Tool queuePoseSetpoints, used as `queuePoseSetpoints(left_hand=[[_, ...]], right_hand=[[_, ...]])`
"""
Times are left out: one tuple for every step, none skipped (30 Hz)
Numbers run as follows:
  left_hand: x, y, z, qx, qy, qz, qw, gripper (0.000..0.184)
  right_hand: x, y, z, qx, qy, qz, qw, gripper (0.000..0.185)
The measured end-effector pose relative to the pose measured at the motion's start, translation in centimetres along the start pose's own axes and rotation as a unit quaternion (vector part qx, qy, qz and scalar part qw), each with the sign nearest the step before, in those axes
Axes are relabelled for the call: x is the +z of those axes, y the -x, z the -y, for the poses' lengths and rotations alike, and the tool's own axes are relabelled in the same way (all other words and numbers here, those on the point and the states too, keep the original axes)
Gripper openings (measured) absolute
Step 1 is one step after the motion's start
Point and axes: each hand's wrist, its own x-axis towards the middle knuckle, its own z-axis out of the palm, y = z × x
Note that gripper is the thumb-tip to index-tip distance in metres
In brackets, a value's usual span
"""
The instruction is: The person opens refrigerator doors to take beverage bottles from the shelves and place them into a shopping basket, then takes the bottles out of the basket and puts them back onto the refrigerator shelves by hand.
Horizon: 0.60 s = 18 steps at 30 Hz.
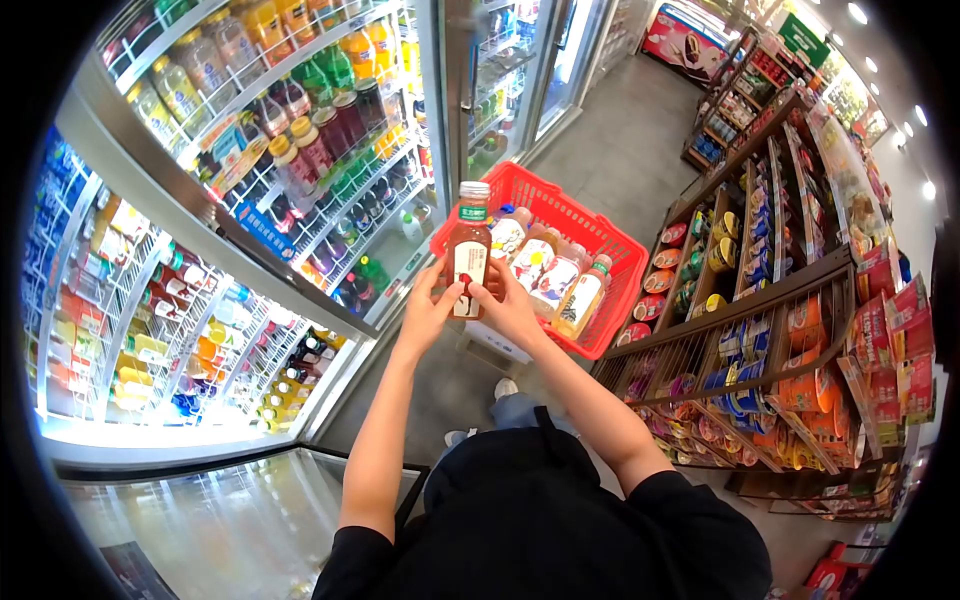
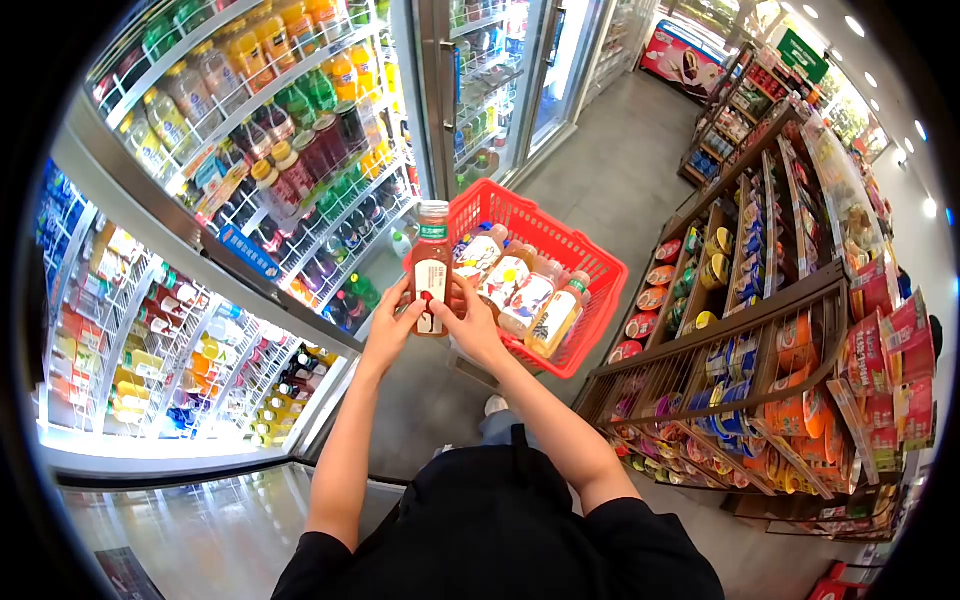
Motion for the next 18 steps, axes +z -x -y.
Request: queuePoseSetpoints(left_hand=[[0.8, -1.1, 0.3, -0.002, -0.003, 0.004, 1.000, 0.056], [1.8, -2.1, 0.6, 0.001, 0.006, -0.001, 1.000, 0.054], [2.5, -3.1, 0.8, 0.002, 0.003, 0.002, 1.000, 0.054], [3.1, -4.1, 1.1, -0.003, 0.022, 0.008, 1.000, 0.053], [3.8, -5.0, 1.4, -0.010, 0.040, 0.014, 0.999, 0.052], [4.4, -5.9, 1.7, -0.015, 0.044, 0.007, 0.999, 0.048], [4.8, -6.8, 2.5, -0.015, 0.041, 0.010, 0.999, 0.048], [5.2, -7.8, 3.3, -0.020, 0.021, 0.016, 0.999, 0.047], [5.5, -8.6, 3.7, -0.024, 0.001, 0.022, 0.999, 0.046], [5.9, -9.3, 4.2, -0.038, 0.014, 0.033, 0.999, 0.045], [6.2, -10.0, 4.6, -0.038, 0.011, 0.033, 0.999, 0.045], [6.4, -10.7, 5.7, -0.049, -0.017, 0.036, 0.998, 0.045], [6.7, -11.2, 6.4, -0.060, -0.044, 0.039, 0.996, 0.046], [7.1, -11.5, 7.2, -0.060, -0.043, 0.033, 0.997, 0.045], [7.5, -11.7, 7.3, -0.062, -0.044, 0.031, 0.997, 0.045], [7.8, -11.9, 7.4, -0.067, -0.082, 0.028, 0.994, 0.043], [8.1, -12.1, 7.6, -0.072, -0.120, 0.025, 0.990, 0.042], [8.4, -12.1, 7.8, -0.067, -0.149, 0.018, 0.986, 0.041]], right_hand=[[-0.9, -0.5, 0.0, 0.000, -0.007, -0.012, 1.000, 0.062], [-1.6, -0.9, 0.0, 0.014, -0.049, -0.017, 0.999, 0.061], [-2.4, -1.6, -0.4, 0.012, -0.052, -0.020, 0.998, 0.061], [-3.2, -2.3, -1.3, 0.020, -0.046, -0.034, 0.998, 0.062], [-3.9, -2.9, -2.2, 0.029, -0.040, -0.047, 0.998, 0.063], [-4.2, -3.4, -2.2, 0.032, 0.011, -0.086, 0.996, 0.061], [-4.9, -3.8, -2.1, 0.031, 0.007, -0.088, 0.996, 0.061], [-5.6, -4.2, -1.9, 0.055, 0.009, -0.089, 0.994, 0.058], [-6.2, -4.6, -1.6, 0.079, 0.012, -0.089, 0.993, 0.056], [-7.1, -5.5, -2.4, 0.094, 0.054, -0.073, 0.991, 0.056], [-7.5, -6.0, -2.9, 0.093, 0.051, -0.072, 0.992, 0.056], [-7.9, -6.4, -3.5, 0.100, 0.028, -0.075, 0.992, 0.055], [-7.9, -6.6, -1.9, 0.108, 0.006, -0.076, 0.991, 0.054], [-8.3, -6.3, -0.3, 0.125, 0.020, -0.081, 0.989, 0.047], [-8.9, -6.8, -0.5, 0.127, 0.019, -0.079, 0.989, 0.047], [-9.4, -7.3, -1.1, 0.143, 0.060, -0.073, 0.985, 0.045], [-10.0, -7.8, -2.0, 0.159, 0.101, -0.066, 0.980, 0.043], [-10.4, -8.4, -2.8, 0.097, 0.182, -0.076, 0.976, 0.043]])
